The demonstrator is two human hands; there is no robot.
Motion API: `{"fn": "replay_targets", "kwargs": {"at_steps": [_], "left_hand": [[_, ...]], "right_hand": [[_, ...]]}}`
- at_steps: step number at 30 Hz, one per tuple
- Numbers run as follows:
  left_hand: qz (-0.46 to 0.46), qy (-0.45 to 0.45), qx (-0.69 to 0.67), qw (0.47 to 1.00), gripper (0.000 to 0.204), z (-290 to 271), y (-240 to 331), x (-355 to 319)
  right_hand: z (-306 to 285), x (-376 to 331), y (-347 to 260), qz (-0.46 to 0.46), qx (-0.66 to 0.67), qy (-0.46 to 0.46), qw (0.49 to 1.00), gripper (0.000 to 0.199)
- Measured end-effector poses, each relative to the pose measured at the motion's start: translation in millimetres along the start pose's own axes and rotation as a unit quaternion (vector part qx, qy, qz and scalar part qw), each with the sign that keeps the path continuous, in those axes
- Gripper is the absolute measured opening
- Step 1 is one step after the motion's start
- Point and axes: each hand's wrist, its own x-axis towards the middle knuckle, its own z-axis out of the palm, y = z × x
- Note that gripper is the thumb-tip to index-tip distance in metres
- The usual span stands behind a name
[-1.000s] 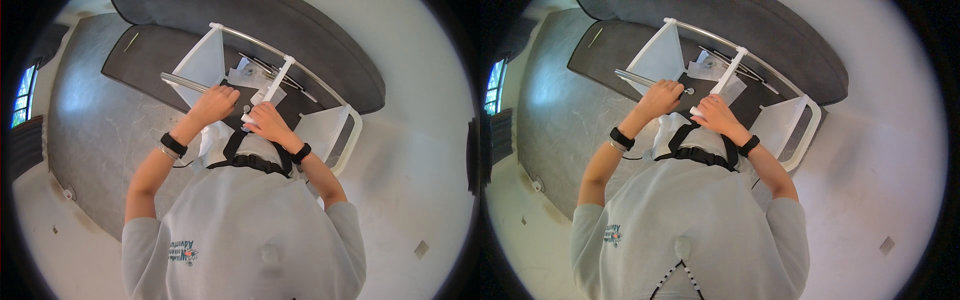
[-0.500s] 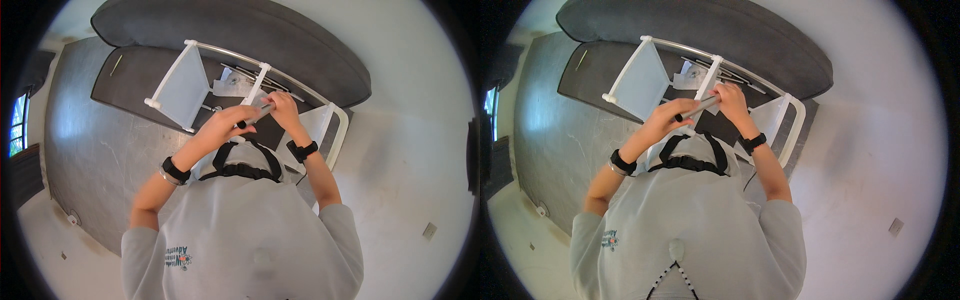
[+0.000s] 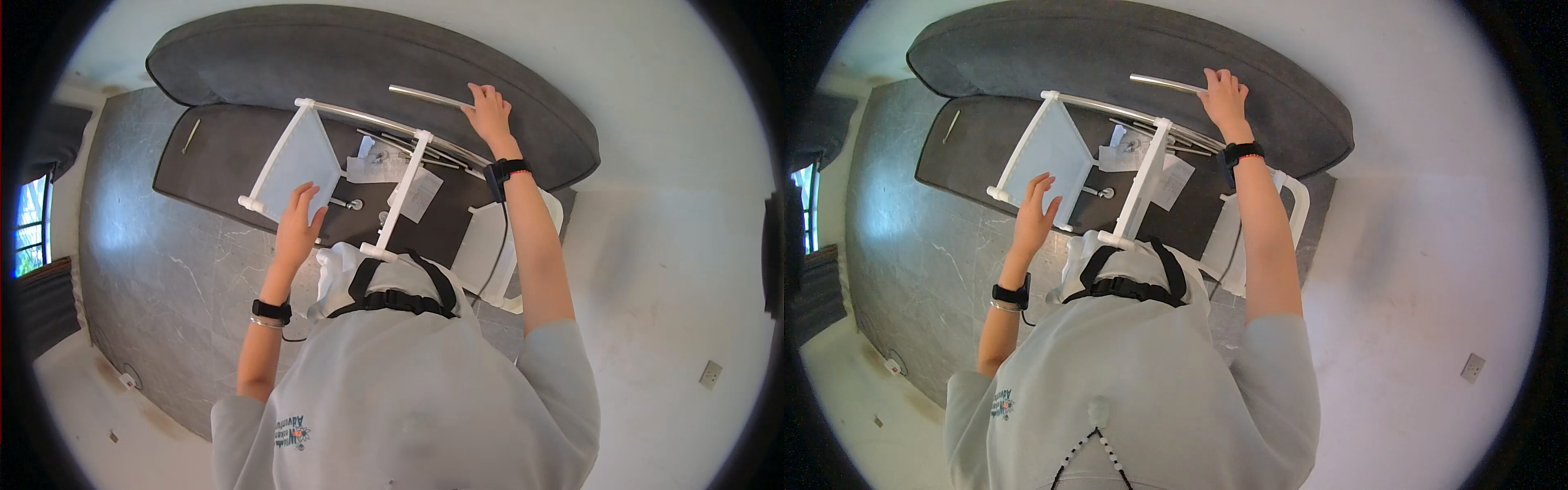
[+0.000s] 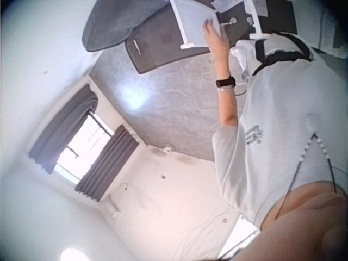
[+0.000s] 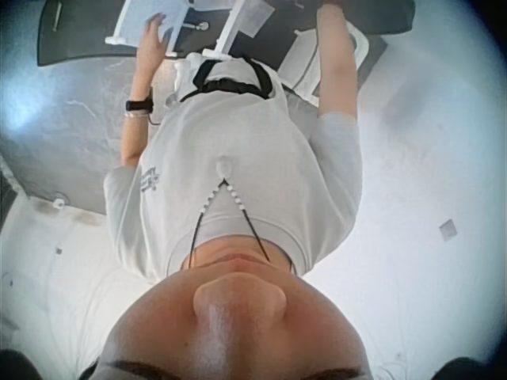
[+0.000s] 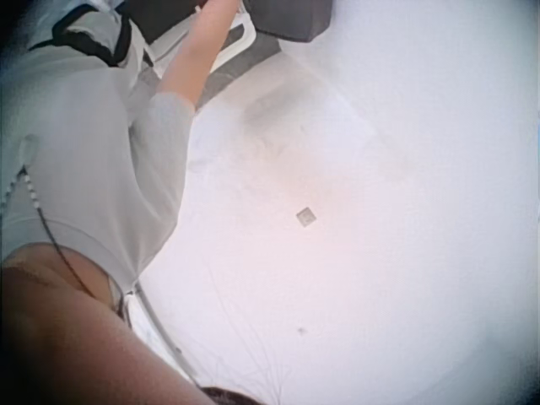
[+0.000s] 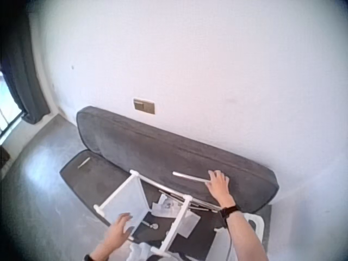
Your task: Assembling a white plastic utility cart by connecting frame pieces and trays.
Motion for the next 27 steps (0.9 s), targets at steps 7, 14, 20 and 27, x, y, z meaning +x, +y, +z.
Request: {"fn": "replay_targets", "kwargs": {"at_steps": [7,14,20,27], "left_hand": [[-0.030,0.049,0.092,0.994,0.037,-22.4,-74.8,-9.9],[-0.062,0.037,0.189,0.979,0.043,-28.3,-158.1,13.6],[-0.057,-0.015,0.174,0.983,0.044,0.4,-147.4,57.1],[0.061,-0.107,0.065,0.990,0.039,67.4,-73.7,75.8]], "right_hand": [[-22.0,-58.7,18.1,0.098,0.084,-0.056,0.990,0.028],[-32.8,-188.5,88.0,0.318,0.019,0.000,0.948,0.040],[-102.2,-220.5,99.2,0.388,0.118,-0.110,0.907,0.039],[-181.7,-182.9,47.3,0.422,0.273,0.024,0.864,0.027]]}}
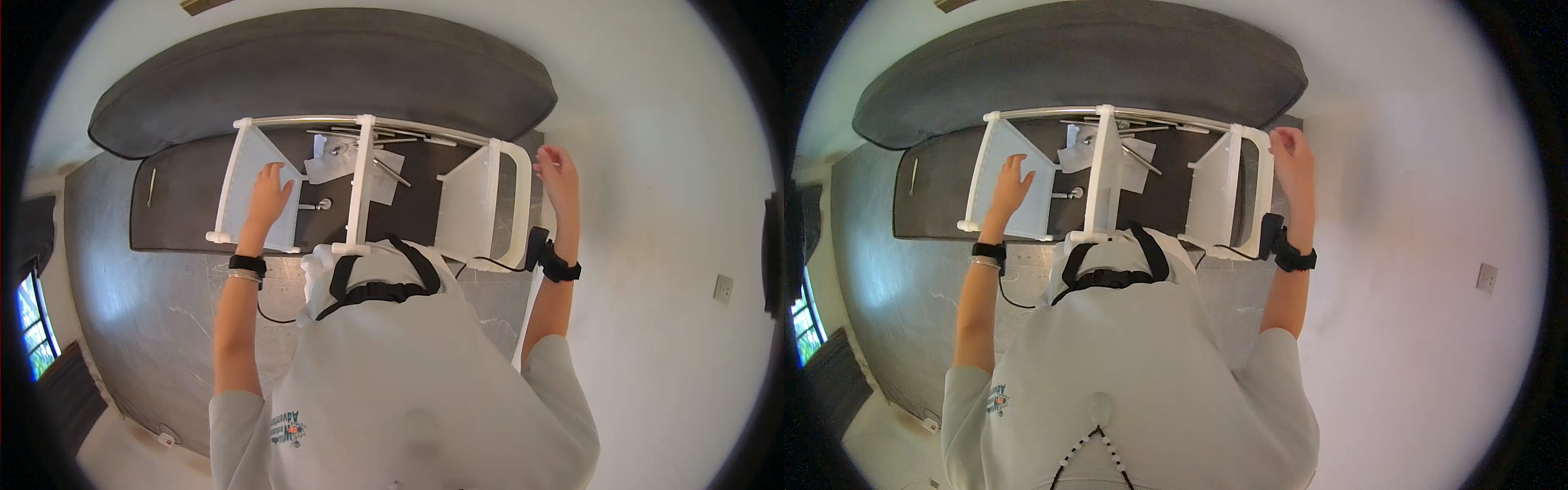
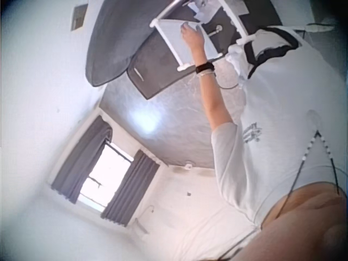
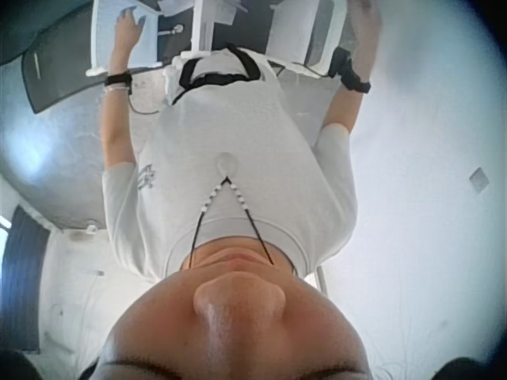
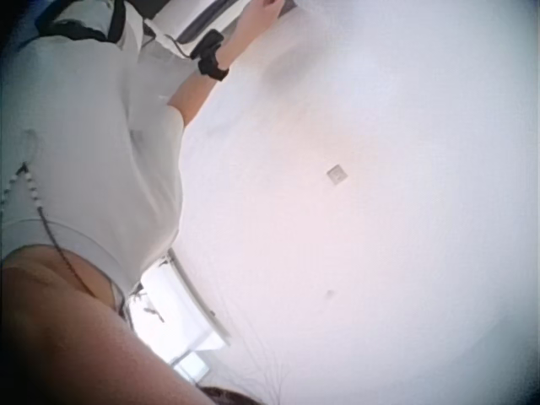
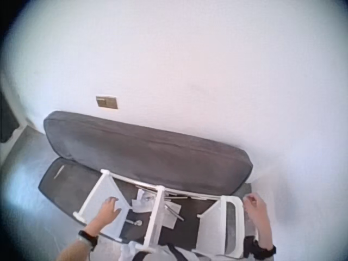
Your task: Assembling a white plastic utility cart by connecting frame pieces and trays.
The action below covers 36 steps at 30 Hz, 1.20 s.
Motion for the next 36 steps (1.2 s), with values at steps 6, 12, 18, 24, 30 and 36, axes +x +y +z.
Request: {"fn": "replay_targets", "kwargs": {"at_steps": [6,12,18,24,30,36], "left_hand": [[0.052,-0.044,-0.013,0.998,0.036,27.1,45.0,4.8],[0.089,-0.074,-0.023,0.993,0.034,41.7,70.6,9.6],[0.085,-0.088,-0.035,0.992,0.031,41.8,75.2,1.1],[0.090,-0.129,-0.049,0.986,0.027,50.2,85.6,-8.0],[0.068,-0.150,-0.070,0.984,0.023,50.3,88.0,-18.7],[0.079,-0.164,-0.082,0.980,0.023,43.9,92.0,-32.5]], "right_hand": [[6.3,-39.0,-61.1,0.070,0.215,-0.048,0.973,0.024],[92.3,22.6,-37.8,-0.036,0.355,0.032,0.934,0.012],[151.4,19.2,-18.8,0.025,0.435,-0.015,0.900,0.012],[189.7,26.1,72.6,0.110,0.571,0.023,0.813,0.015],[207.6,28.8,117.0,0.256,0.489,0.030,0.833,0.017],[226.7,55.4,91.0,0.270,0.726,0.123,0.621,0.024]]}}
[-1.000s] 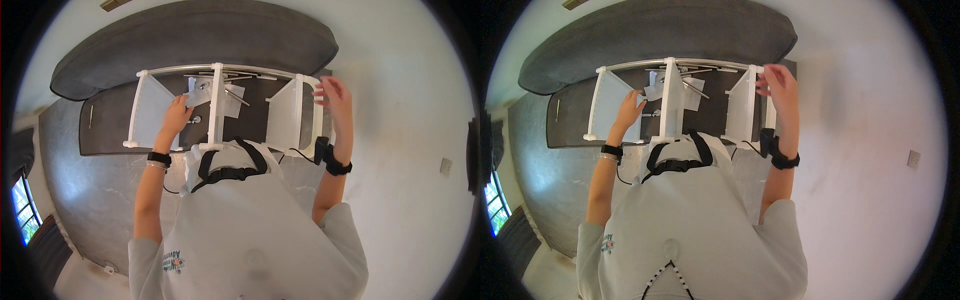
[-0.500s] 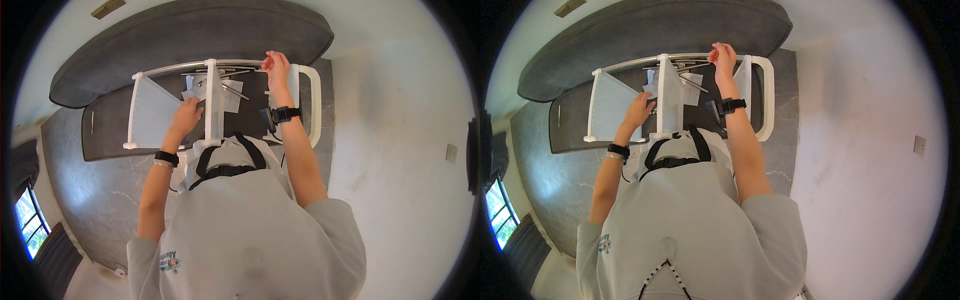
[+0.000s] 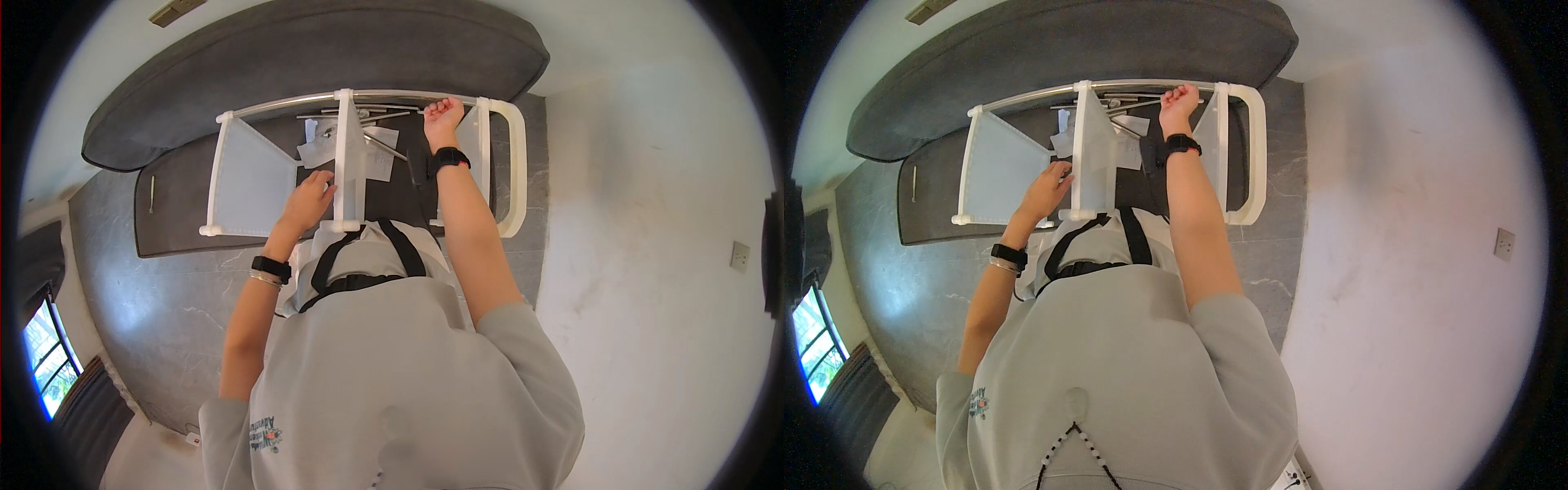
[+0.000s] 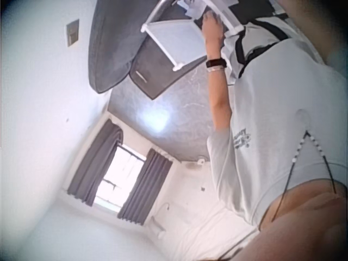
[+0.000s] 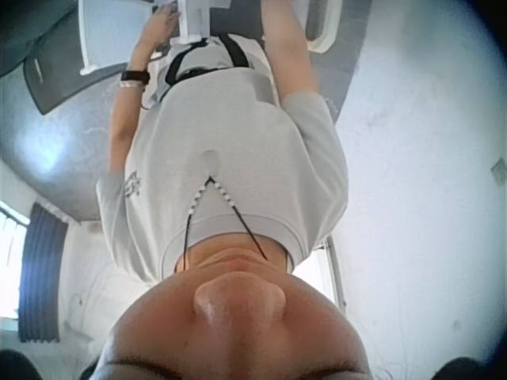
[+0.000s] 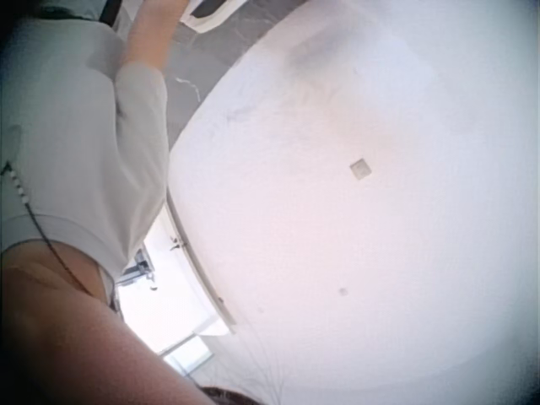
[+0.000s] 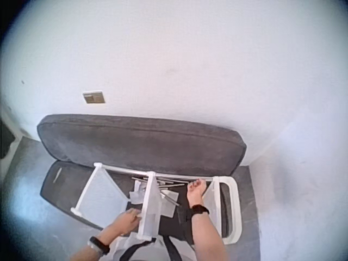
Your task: Assembling a white plastic utility cart by connecting frame pieces and trays.
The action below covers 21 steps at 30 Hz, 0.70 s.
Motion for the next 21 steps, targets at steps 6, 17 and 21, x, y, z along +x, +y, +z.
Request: {"fn": "replay_targets", "kwargs": {"at_steps": [6,17,21], "left_hand": [[-0.010,0.009,-0.002,1.000,0.024,2.4,3.0,-13.7],[-0.030,0.145,0.157,0.976,0.042,-29.5,-51.8,4.8],[-0.163,0.251,0.281,0.912,0.052,-79.4,-109.9,-10.3]], "right_hand": [[23.7,-39.9,12.1,-0.140,-0.225,-0.135,0.955,0.025],[-77.1,-150.5,-117.8,-0.321,-0.556,0.026,0.766,0.016],[-111.0,-149.3,-157.2,-0.437,-0.709,0.121,0.540,0.029]]}}
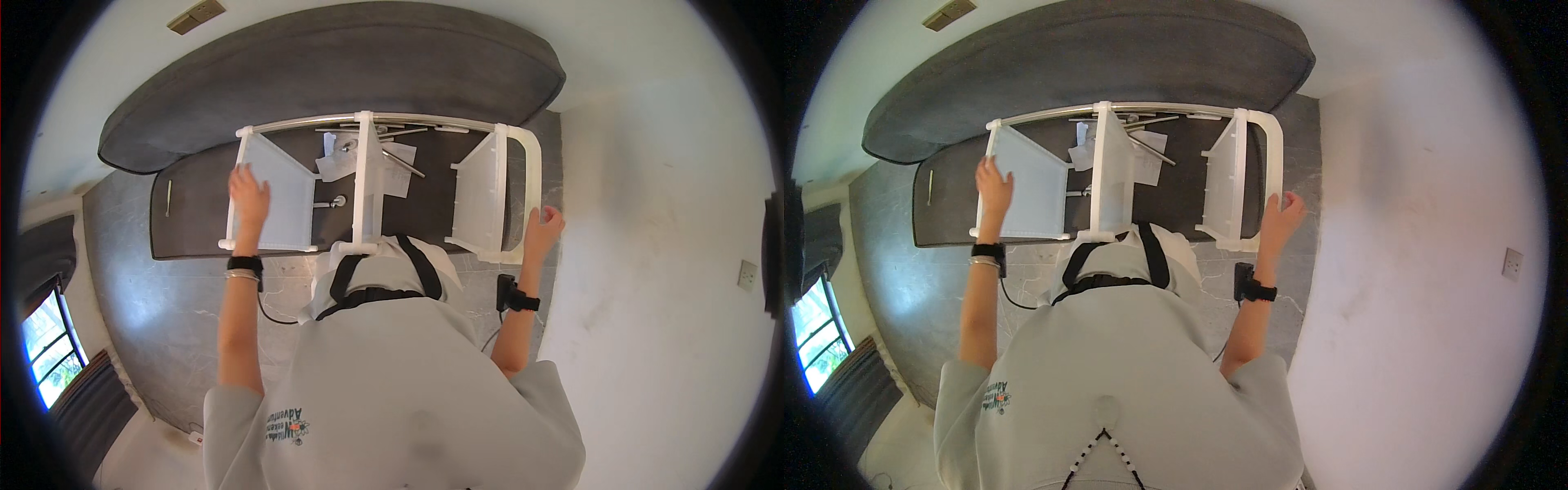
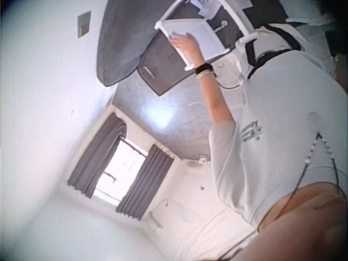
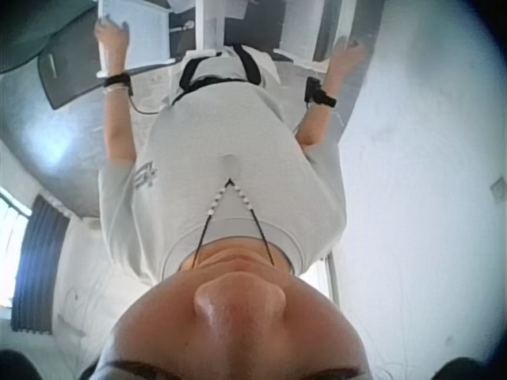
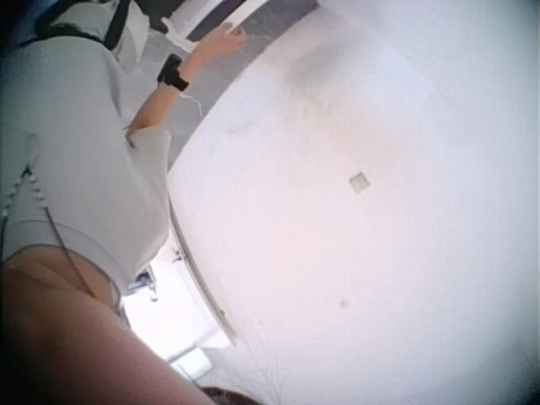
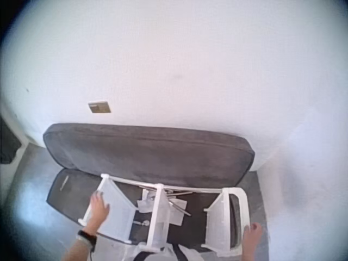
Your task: Assembling a white plastic utility cart by connecting frame pieces and trays.
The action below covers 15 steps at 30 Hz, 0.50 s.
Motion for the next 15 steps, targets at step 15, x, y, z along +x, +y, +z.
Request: {"fn": "replay_targets", "kwargs": {"at_steps": [15], "left_hand": [[-0.237,-0.171,-0.016,0.956,0.035,11.8,-73.7,-34.8]], "right_hand": [[8.0,27.0,-3.6,0.145,-0.020,-0.208,0.967,0.046]]}}
